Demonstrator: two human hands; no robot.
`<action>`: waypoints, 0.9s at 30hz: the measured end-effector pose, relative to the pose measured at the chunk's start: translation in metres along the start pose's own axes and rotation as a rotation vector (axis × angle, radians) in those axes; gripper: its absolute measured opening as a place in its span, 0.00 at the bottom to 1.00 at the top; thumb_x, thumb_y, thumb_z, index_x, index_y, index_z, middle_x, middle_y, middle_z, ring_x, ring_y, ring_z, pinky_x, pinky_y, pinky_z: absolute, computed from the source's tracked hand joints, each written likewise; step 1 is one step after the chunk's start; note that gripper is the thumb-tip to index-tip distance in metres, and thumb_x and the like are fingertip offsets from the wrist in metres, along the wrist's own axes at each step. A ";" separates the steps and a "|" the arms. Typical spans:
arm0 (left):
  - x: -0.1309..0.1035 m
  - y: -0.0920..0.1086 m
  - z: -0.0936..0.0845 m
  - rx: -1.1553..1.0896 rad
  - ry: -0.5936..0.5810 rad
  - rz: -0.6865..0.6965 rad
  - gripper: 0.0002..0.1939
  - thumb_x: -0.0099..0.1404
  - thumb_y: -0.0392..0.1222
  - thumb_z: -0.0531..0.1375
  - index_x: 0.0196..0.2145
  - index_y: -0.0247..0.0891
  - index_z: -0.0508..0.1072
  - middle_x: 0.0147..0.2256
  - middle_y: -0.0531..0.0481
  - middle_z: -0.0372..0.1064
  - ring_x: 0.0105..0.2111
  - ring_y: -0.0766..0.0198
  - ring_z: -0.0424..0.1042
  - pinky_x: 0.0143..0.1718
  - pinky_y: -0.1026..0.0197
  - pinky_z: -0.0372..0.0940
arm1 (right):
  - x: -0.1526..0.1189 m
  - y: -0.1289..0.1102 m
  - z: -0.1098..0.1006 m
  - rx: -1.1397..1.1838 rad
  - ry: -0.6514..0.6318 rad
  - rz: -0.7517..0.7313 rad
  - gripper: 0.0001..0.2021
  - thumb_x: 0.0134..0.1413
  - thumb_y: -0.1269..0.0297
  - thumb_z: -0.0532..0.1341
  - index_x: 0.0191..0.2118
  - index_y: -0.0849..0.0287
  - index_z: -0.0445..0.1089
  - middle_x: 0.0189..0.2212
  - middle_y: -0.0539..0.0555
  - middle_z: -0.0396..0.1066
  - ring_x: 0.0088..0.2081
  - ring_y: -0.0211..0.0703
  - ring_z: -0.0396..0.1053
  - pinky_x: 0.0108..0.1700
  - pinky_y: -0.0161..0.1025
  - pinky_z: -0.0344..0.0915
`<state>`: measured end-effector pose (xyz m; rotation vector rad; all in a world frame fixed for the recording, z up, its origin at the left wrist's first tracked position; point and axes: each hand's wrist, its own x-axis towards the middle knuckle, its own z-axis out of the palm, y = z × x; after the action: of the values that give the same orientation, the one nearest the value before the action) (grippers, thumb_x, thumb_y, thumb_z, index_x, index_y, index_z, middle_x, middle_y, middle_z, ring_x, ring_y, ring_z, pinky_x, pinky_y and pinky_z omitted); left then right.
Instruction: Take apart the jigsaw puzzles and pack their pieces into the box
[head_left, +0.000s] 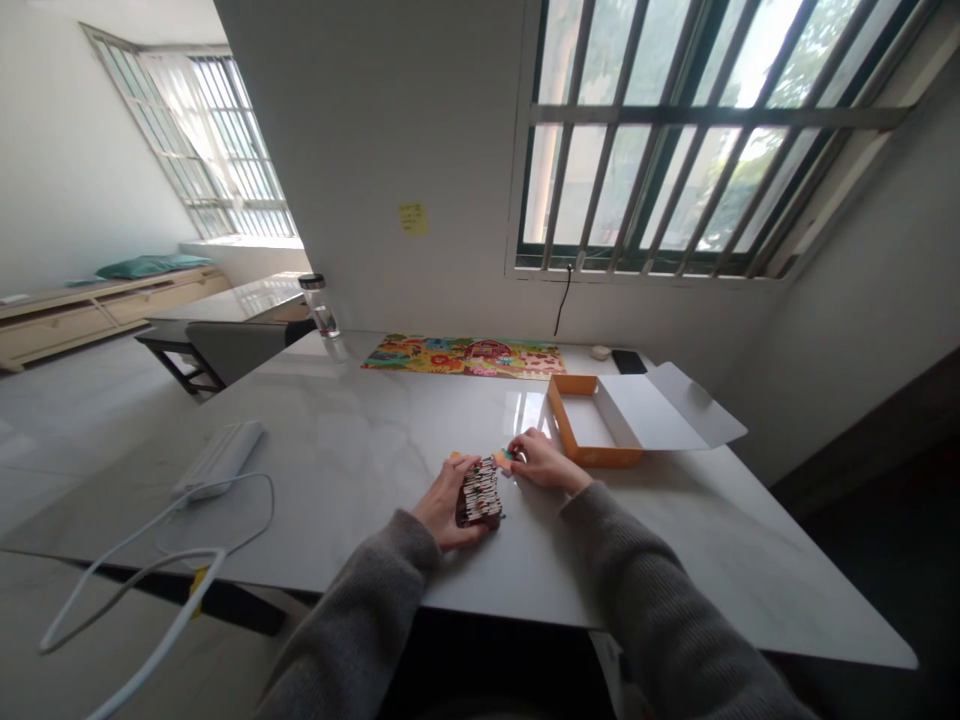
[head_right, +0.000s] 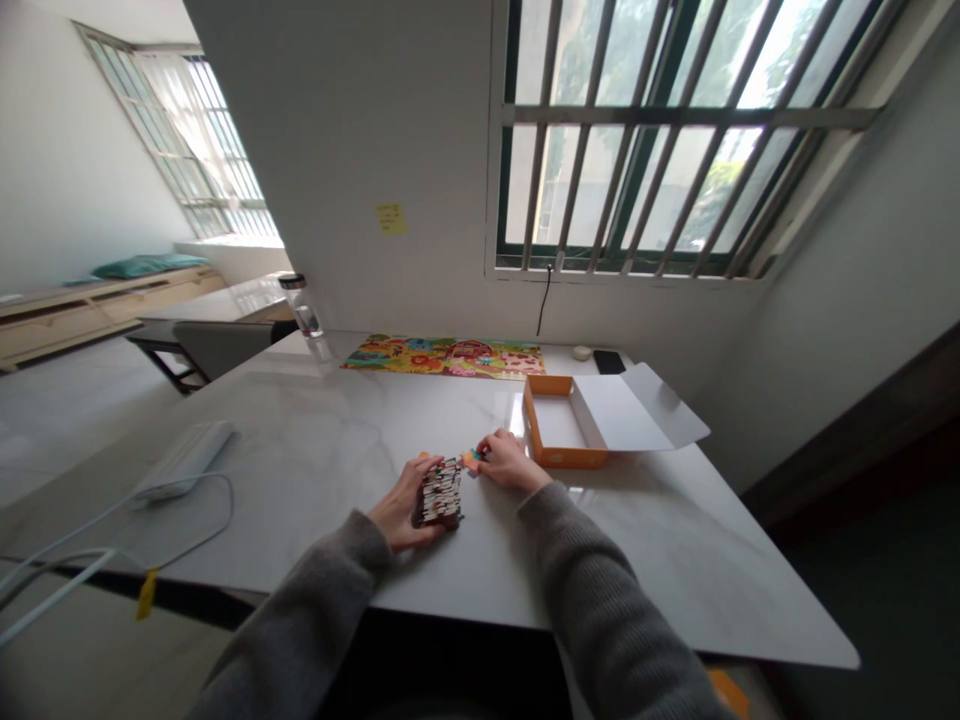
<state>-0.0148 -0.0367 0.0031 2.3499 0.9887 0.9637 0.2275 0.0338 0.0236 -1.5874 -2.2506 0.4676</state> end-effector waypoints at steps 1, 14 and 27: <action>0.000 0.001 -0.001 -0.003 0.009 0.004 0.52 0.48 0.41 0.70 0.65 0.42 0.48 0.57 0.39 0.53 0.61 0.41 0.55 0.64 0.38 0.54 | -0.003 0.003 -0.002 0.008 0.000 -0.001 0.10 0.54 0.65 0.65 0.43 0.57 0.74 0.43 0.55 0.67 0.45 0.45 0.66 0.49 0.39 0.59; 0.000 -0.001 -0.001 -0.036 0.019 -0.047 0.50 0.49 0.43 0.70 0.64 0.40 0.50 0.57 0.38 0.57 0.61 0.43 0.58 0.65 0.39 0.53 | -0.026 0.005 0.001 0.081 0.115 0.076 0.16 0.46 0.57 0.69 0.35 0.58 0.66 0.35 0.54 0.67 0.38 0.47 0.66 0.40 0.40 0.61; -0.001 -0.011 -0.001 -0.136 -0.019 -0.088 0.60 0.46 0.52 0.74 0.67 0.39 0.46 0.59 0.36 0.54 0.61 0.41 0.58 0.64 0.37 0.53 | -0.070 -0.037 -0.013 0.968 -0.022 -0.227 0.11 0.58 0.57 0.63 0.40 0.57 0.64 0.34 0.51 0.69 0.32 0.39 0.71 0.31 0.36 0.63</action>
<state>-0.0207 -0.0299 -0.0028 2.1815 0.9793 0.9424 0.2251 -0.0432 0.0459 -0.8100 -1.7121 1.2535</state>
